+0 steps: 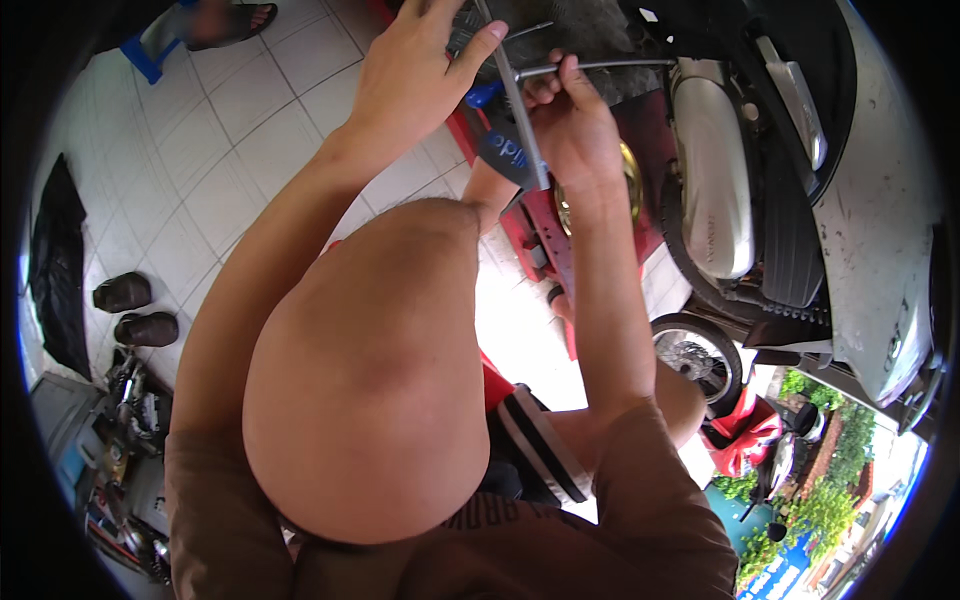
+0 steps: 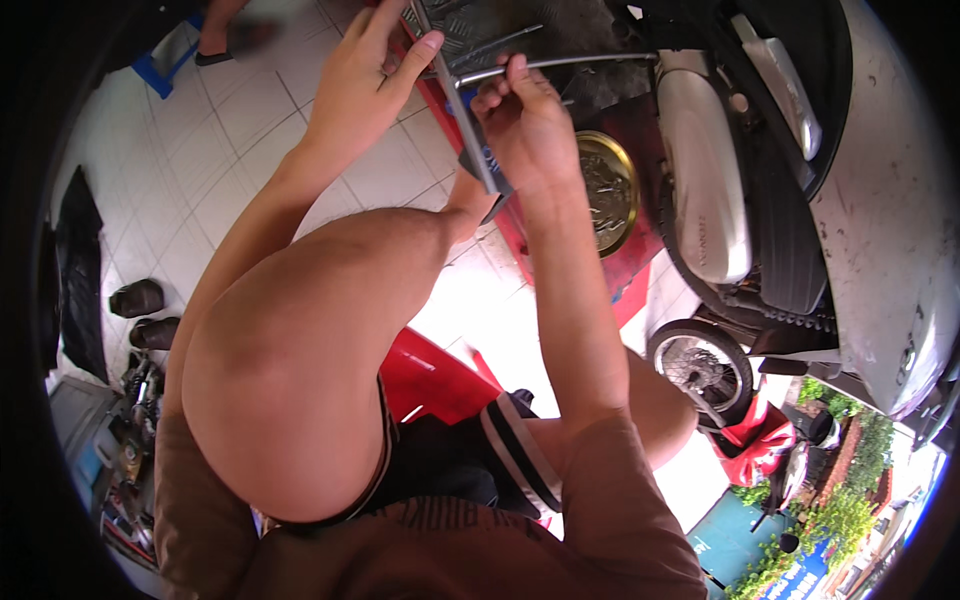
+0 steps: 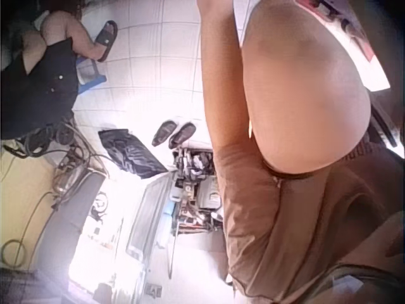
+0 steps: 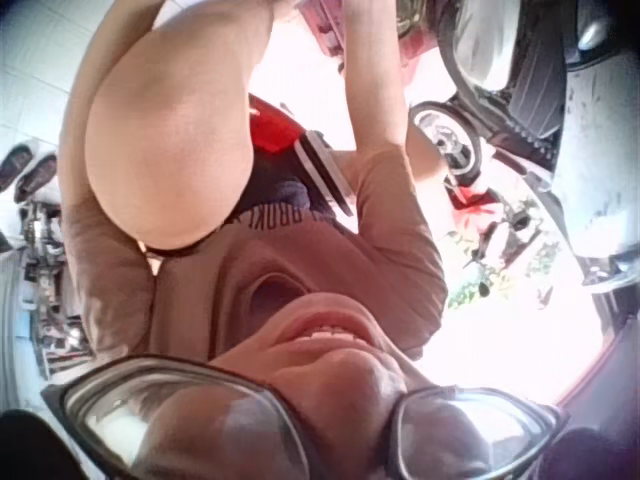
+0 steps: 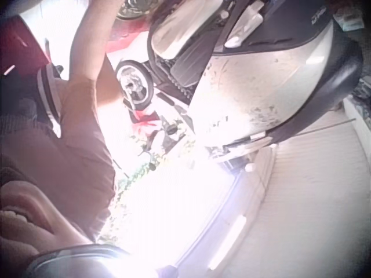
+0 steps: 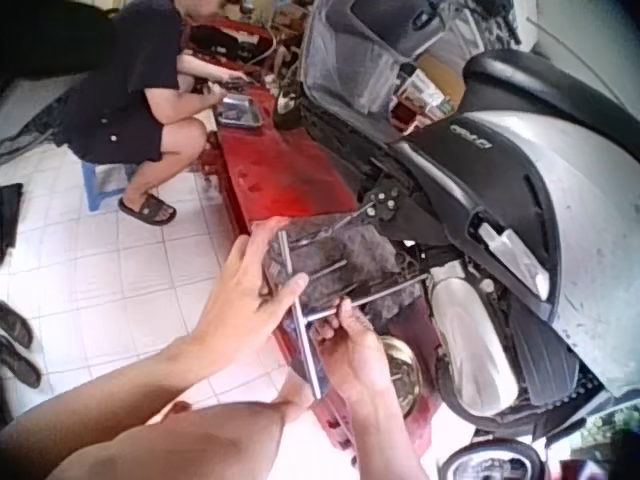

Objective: The person uses a T-handle wrench to tighten bolts on the engine area of a white motorcycle. They repeatedly apply torque to fasteners near the exhaust and engine casing while sitting on a red stool.

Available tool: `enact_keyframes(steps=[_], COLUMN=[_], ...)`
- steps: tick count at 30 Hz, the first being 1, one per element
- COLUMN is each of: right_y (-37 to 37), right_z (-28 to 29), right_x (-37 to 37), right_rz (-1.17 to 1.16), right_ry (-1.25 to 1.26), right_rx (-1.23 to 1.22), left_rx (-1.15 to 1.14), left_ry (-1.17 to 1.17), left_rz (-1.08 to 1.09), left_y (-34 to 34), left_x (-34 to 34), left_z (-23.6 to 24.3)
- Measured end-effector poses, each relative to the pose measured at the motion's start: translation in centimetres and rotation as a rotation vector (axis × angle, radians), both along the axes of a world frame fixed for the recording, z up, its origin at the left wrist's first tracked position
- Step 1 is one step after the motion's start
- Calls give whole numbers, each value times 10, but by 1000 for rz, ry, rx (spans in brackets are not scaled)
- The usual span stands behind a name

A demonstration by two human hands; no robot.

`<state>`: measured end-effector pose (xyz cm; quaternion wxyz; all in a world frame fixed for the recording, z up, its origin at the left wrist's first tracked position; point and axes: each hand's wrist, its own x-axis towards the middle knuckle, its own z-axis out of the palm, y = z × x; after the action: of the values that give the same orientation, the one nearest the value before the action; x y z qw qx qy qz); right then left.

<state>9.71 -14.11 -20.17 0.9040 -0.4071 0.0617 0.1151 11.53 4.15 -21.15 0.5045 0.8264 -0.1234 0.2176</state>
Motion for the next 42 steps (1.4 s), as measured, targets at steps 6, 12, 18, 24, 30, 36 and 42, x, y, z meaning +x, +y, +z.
enact_keyframes(steps=[6,12,18,24,30,36,42], right_y=[-10,-10,-5,-1,-26,-40,-46], right_z=[15,24,27,28,24,17,23], right_x=[12,13,5,-3,-9,-12,-17], right_rz=[47,-5,-79,-46,-23,20,-10], right_ry=[48,-2,71,102,79,-48,-63], right_rx=[48,34,240,308,353,264,223], left_rx=[-13,268,138,376,75,-63,-83], left_ry=[659,767,846,606,1049,1022,1048], left_rz=[-954,-581,-963,-578,-899,-597,-875], left_y=[12,27,21,38,-3,-4,-7], left_x=[-41,-32,-42,-35,-54,-56,-62], left_z=[29,114,129,88,109,103,95])
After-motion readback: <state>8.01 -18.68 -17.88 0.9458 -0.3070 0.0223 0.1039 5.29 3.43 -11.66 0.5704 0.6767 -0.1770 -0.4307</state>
